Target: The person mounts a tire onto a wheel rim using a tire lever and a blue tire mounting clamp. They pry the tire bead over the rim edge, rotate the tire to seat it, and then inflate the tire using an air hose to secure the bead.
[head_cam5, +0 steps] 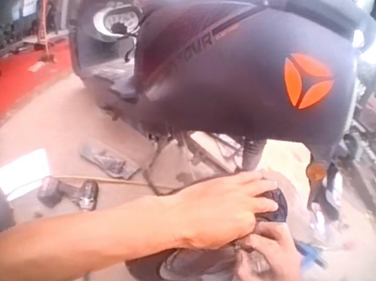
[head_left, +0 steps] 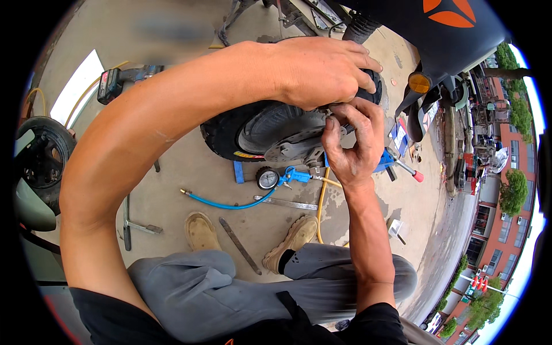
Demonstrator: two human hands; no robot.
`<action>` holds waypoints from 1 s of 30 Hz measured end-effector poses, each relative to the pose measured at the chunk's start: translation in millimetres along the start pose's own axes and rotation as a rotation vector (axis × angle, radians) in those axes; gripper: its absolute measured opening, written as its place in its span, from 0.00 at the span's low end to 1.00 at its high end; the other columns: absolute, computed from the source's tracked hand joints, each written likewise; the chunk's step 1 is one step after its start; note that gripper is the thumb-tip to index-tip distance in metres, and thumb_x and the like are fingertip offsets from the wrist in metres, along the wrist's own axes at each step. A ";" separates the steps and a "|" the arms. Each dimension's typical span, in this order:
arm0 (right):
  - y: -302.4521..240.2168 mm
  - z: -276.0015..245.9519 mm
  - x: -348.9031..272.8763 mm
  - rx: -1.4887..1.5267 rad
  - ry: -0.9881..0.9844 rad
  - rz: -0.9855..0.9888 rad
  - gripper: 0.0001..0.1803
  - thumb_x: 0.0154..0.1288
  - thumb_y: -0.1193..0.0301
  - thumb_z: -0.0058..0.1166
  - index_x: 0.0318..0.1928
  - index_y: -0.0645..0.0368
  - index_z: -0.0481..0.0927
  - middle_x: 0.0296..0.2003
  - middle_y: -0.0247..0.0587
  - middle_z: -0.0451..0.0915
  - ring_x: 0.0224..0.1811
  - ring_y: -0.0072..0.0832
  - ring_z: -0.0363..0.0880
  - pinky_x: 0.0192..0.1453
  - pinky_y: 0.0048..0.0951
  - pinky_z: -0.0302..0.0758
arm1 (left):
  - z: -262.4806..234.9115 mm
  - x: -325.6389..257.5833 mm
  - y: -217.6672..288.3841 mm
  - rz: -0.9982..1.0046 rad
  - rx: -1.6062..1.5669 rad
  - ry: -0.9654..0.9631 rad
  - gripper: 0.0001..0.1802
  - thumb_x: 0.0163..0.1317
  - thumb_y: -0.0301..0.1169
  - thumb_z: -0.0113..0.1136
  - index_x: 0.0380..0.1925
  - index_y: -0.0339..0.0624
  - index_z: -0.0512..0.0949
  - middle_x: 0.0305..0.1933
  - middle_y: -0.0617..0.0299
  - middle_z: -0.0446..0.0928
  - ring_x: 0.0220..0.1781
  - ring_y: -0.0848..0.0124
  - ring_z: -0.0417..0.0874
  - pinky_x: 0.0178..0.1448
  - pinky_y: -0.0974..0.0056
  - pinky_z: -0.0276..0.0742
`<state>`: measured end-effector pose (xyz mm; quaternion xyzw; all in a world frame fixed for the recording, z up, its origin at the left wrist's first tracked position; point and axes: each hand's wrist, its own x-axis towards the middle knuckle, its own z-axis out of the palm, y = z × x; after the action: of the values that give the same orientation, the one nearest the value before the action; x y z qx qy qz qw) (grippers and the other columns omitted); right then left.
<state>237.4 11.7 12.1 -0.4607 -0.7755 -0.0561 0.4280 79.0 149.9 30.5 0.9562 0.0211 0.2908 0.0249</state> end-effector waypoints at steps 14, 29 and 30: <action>11.6 -23.3 9.3 -0.022 -0.295 0.089 0.14 0.67 0.84 0.63 0.52 0.63 0.82 0.41 0.46 0.89 0.36 0.34 0.90 0.39 0.32 0.85 | 0.4 23.2 -1.0 -0.048 0.080 -0.076 0.27 0.48 0.29 0.79 0.53 0.42 0.88 0.73 0.56 0.78 0.78 0.56 0.73 0.76 0.54 0.73; 20.2 -34.7 36.0 -0.128 -0.531 -0.252 0.18 0.62 0.77 0.73 0.52 0.61 0.85 0.34 0.41 0.86 0.33 0.39 0.86 0.35 0.37 0.82 | -2.4 -28.2 31.4 -0.593 0.225 0.036 0.56 0.45 0.30 0.83 0.78 0.52 0.67 0.71 0.50 0.75 0.63 0.47 0.83 0.62 0.45 0.84; 18.6 -34.5 36.0 -0.147 -0.527 -0.278 0.18 0.61 0.77 0.73 0.51 0.61 0.85 0.33 0.41 0.85 0.33 0.38 0.86 0.34 0.37 0.82 | -3.4 -31.1 28.7 -0.611 0.175 0.030 0.56 0.45 0.30 0.83 0.78 0.52 0.67 0.71 0.49 0.75 0.62 0.46 0.83 0.62 0.45 0.84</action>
<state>265.2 29.6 53.8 -0.3787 -0.9092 -0.0484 0.1659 52.1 119.7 17.8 0.8998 0.3325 0.2810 0.0286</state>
